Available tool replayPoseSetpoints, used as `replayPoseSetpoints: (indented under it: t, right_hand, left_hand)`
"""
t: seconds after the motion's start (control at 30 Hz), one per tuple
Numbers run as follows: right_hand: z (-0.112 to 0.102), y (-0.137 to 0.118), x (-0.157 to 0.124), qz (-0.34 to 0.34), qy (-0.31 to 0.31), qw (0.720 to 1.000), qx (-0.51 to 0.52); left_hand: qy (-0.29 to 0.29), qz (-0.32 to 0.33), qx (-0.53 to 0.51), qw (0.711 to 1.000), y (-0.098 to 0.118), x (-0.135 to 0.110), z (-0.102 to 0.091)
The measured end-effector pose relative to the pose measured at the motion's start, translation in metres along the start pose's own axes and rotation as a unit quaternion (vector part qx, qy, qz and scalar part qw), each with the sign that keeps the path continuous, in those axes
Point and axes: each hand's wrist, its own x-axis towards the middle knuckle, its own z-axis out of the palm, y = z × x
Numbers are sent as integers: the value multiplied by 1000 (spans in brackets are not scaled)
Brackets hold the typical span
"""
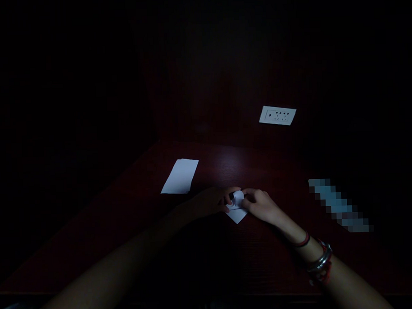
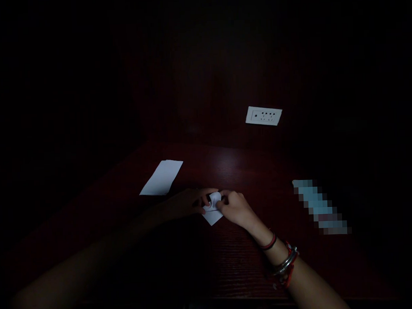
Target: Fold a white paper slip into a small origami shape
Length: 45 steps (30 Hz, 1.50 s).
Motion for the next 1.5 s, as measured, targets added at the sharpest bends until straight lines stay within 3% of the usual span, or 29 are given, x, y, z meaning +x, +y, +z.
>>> replayPoseSetpoints:
  t: [0.33, 0.83, 1.2, 1.5]
  right_hand:
    - [-1, -6, -4, -24, 15, 1000, -9]
    - [4, -1, 2, 27, 48, 998, -44]
    - [2, 7, 4, 21, 63, 998, 0]
    - [4, 9, 4, 13, 53, 997, 53]
  left_hand:
    - [2, 15, 13, 1000, -3, 2, 2]
    - [6, 10, 4, 1000, -3, 4, 5]
    - [-15, 4, 39, 999, -1, 3, 3]
    - [3, -3, 32, 999, -5, 3, 7]
